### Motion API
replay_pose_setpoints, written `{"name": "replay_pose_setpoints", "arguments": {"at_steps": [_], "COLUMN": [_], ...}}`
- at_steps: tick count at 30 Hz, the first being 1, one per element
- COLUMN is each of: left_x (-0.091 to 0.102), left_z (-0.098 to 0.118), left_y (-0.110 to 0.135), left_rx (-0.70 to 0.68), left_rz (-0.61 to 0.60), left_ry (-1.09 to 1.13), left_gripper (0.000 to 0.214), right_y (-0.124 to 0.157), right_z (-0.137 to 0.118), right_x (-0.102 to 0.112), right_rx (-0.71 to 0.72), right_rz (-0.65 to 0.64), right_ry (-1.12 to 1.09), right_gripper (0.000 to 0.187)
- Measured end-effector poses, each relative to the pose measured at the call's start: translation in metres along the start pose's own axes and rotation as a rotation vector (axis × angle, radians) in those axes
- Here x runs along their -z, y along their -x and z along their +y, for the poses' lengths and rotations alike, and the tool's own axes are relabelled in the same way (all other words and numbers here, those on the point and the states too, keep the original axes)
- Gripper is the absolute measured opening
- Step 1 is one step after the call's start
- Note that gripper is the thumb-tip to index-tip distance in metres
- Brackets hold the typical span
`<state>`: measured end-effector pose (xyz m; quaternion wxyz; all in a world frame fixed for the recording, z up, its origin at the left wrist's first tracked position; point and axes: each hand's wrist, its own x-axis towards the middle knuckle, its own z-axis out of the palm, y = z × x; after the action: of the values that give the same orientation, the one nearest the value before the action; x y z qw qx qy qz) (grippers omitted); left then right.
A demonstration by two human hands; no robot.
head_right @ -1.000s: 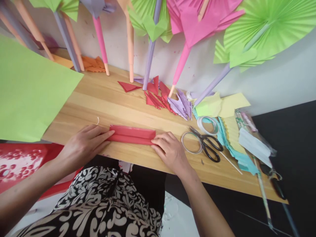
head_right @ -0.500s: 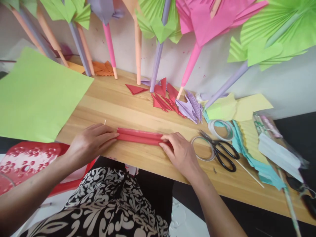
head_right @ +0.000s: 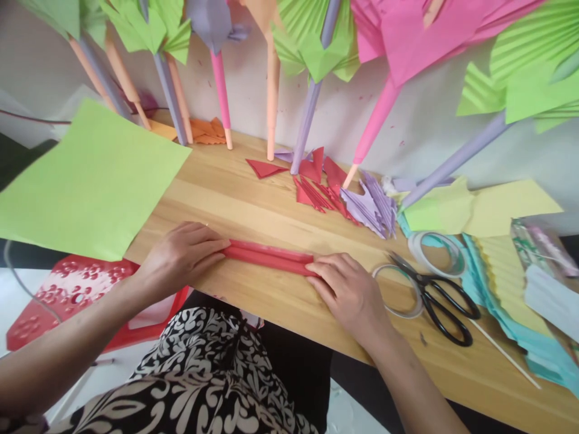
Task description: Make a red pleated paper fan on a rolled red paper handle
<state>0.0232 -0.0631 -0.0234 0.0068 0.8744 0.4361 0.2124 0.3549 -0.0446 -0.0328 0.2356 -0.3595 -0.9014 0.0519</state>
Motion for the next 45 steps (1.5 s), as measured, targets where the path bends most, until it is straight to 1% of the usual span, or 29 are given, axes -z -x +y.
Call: {"name": "replay_pose_setpoints", "arguments": {"at_steps": [3,6,8,14,20,24,28,31,34,36,38,45], "left_x": [0.0,-0.002,-0.004,-0.006,-0.005,-0.006,-0.006,-0.007,-0.009,-0.01,-0.01,-0.009], "left_z": [0.001,0.003,0.003,0.0,-0.002,-0.003,-0.004,-0.005,-0.006,-0.007,-0.007,-0.011], "left_y": [0.004,0.01,0.012,0.014,0.017,0.018,0.019,0.02,0.02,0.02,0.021,0.019], "left_rx": [0.022,0.097,0.119,0.057,0.079,0.081,0.057,0.044,0.076,0.106,0.122,0.087], "left_rz": [0.024,0.079,0.112,0.102,0.132,0.138,0.149,0.162,0.172,0.171,0.169,0.167], "left_ry": [-0.004,0.019,0.034,0.075,0.028,-0.009,-0.005,0.02,0.042,0.053,0.062,0.031], "left_gripper": [0.017,0.017,0.015,0.014,0.011,0.013,0.012,0.012,0.013,0.014,0.013,0.014], "right_y": [-0.002,-0.003,-0.003,-0.004,-0.004,-0.005,-0.007,-0.008,-0.008,-0.009,-0.009,-0.013], "right_z": [0.002,0.003,0.004,0.003,0.003,0.003,0.004,0.004,0.003,0.003,0.004,0.007], "right_x": [-0.001,-0.002,-0.002,-0.001,-0.003,-0.003,-0.002,-0.001,-0.001,0.0,0.0,0.002], "right_rx": [0.007,0.011,0.014,0.002,-0.009,0.003,0.018,-0.015,-0.05,-0.046,-0.043,-0.08], "right_rz": [-0.014,-0.013,-0.007,-0.005,-0.004,-0.031,-0.045,-0.05,-0.055,-0.063,-0.07,-0.084], "right_ry": [-0.007,-0.016,-0.018,-0.031,0.006,0.028,-0.006,-0.028,-0.051,-0.067,-0.081,-0.132], "right_gripper": [0.013,0.013,0.013,0.015,0.016,0.016,0.016,0.018,0.014,0.011,0.011,0.015]}}
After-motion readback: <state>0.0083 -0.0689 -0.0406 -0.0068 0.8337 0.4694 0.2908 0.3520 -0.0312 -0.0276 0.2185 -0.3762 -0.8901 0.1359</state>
